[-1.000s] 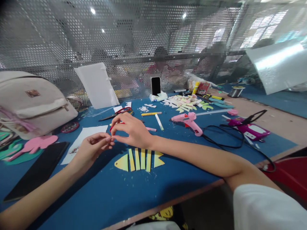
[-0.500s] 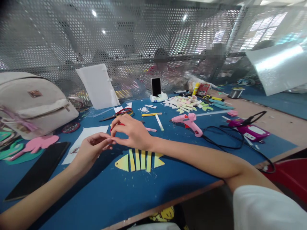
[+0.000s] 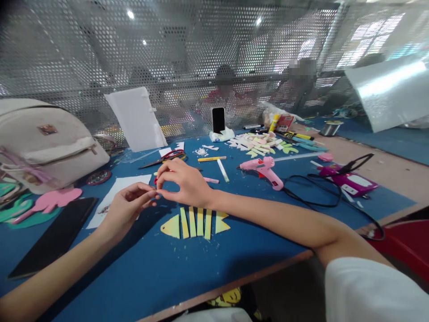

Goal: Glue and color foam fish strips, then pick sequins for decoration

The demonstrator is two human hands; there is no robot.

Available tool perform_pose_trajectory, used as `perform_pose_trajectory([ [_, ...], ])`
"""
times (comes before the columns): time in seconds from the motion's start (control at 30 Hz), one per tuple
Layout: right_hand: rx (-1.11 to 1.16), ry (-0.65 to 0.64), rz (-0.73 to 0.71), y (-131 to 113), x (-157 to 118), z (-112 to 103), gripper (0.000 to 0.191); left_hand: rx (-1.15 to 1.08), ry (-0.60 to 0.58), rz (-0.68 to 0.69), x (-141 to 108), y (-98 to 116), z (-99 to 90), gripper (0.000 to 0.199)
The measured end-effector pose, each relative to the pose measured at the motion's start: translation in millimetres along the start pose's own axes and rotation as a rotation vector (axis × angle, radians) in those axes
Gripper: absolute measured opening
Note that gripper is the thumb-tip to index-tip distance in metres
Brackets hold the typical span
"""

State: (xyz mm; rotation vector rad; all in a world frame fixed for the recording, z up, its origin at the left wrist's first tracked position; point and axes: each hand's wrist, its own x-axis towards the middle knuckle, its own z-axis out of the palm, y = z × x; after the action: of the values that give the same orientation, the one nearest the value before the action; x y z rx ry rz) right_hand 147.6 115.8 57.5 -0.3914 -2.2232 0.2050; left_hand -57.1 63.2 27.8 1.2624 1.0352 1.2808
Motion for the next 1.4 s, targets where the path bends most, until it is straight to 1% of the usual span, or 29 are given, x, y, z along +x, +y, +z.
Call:
perform_pose_trajectory([
  [0.2,0.028,-0.002,0.029,-0.7,1.0,-1.4,0.004,-0.031,-0.064,-0.016,-3.2,4.3,3.9,0.024],
  [0.4,0.041,-0.013,0.017,-1.4,0.3,-1.5,0.005,-0.055,-0.121,-0.038,-2.3,3.5,4.4,0.024],
  [0.53,0.048,-0.012,0.019,-0.8,0.3,-1.2,0.005,-0.059,-0.138,-0.044,-2.2,2.3,3.8,0.025],
  [0.63,0.059,-0.008,0.027,-0.8,0.2,-1.1,0.004,-0.045,-0.115,-0.048,-0.9,0.2,2.2,0.025],
  [0.77,0.065,-0.006,0.019,-0.7,-0.2,-0.4,0.004,-0.024,-0.036,-0.042,1.5,-2.9,-0.7,0.024],
  [0.87,0.055,-0.026,0.001,-0.6,-0.4,0.4,0.006,-0.029,0.023,-0.018,2.4,-3.7,-1.8,0.023],
  [0.97,0.048,-0.048,-0.004,0.1,-0.5,1.0,0.008,-0.045,0.055,0.002,2.5,-3.3,-1.7,0.024],
  [1.17,0.062,-0.056,0.002,2.5,-1.9,3.0,0.006,-0.041,0.063,0.044,2.7,-2.1,-0.2,0.026],
  [1.3,0.121,-0.095,0.069,1.7,-2.9,3.8,0.002,0.001,0.049,0.082,2.7,0.3,1.1,0.026],
  [1.4,0.18,-0.107,0.125,0.0,-2.3,3.8,0.01,0.034,0.039,0.11,2.1,1.9,1.8,0.026],
])
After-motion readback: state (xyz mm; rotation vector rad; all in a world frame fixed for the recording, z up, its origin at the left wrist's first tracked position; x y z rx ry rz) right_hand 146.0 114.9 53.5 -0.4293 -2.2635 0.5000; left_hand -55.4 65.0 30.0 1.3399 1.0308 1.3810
